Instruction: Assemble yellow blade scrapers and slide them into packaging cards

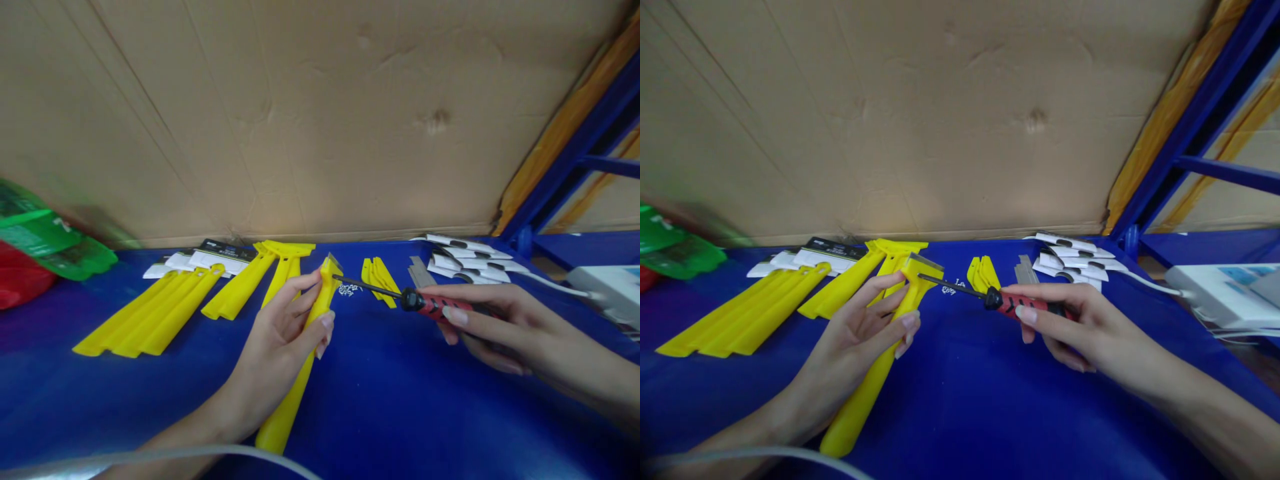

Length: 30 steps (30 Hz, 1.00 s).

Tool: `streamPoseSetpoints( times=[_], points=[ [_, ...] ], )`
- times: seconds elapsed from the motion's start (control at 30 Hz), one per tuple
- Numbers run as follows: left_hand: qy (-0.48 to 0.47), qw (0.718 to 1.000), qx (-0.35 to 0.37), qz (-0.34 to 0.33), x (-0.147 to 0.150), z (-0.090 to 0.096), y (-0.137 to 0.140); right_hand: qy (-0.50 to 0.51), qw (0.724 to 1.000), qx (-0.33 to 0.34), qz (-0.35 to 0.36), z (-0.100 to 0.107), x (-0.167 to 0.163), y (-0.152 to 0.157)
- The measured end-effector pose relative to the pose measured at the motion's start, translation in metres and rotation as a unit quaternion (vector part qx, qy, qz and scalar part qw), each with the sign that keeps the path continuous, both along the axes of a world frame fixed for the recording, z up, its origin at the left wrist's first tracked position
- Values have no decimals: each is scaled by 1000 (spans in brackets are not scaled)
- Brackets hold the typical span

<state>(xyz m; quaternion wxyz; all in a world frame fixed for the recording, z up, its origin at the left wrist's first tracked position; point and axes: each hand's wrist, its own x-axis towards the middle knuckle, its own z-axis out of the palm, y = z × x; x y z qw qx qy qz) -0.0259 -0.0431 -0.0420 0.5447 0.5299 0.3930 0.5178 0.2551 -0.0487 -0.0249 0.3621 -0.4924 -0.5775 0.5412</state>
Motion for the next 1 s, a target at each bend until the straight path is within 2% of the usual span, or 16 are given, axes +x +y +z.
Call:
streamPoseSetpoints(
  times=[0.2, 0.3, 0.37, 0.47, 0.53, 0.6, 0.7, 0.8, 0.87, 1.0],
  points=[
    [-15, 998, -59, 16, 1, 12, 1, 86, 994, -45, -47, 7, 1, 3],
    [-17, 997, -62, 41, -3, 18, 4, 128, 988, -24, -89, 12, 3, 7],
    [-22, 996, -69, 51, -5, 19, 4, 111, 989, -1, -102, 11, 6, 9],
    [-20, 995, -92, 42, -4, 17, 4, -3, 996, 43, -74, 5, 10, 13],
    [-18, 994, -104, 27, -1, 14, 3, -103, 988, 103, -47, -1, 11, 15],
    [-16, 994, -109, 19, 2, 12, 3, -193, 968, 161, -16, -5, 9, 15],
    [-17, 992, -122, 3, 6, 9, 4, -310, 929, 198, 48, -8, 2, 14],
    [-42, 988, -147, -17, 6, 9, 6, -397, 885, 235, 72, -7, -6, 12],
    [-55, 985, -160, -28, 5, 9, 7, -432, 864, 248, 78, -7, -10, 11],
    [-58, 985, -157, -31, 5, 4, 8, -451, 846, 273, 81, -9, -12, 10]
  ],
)
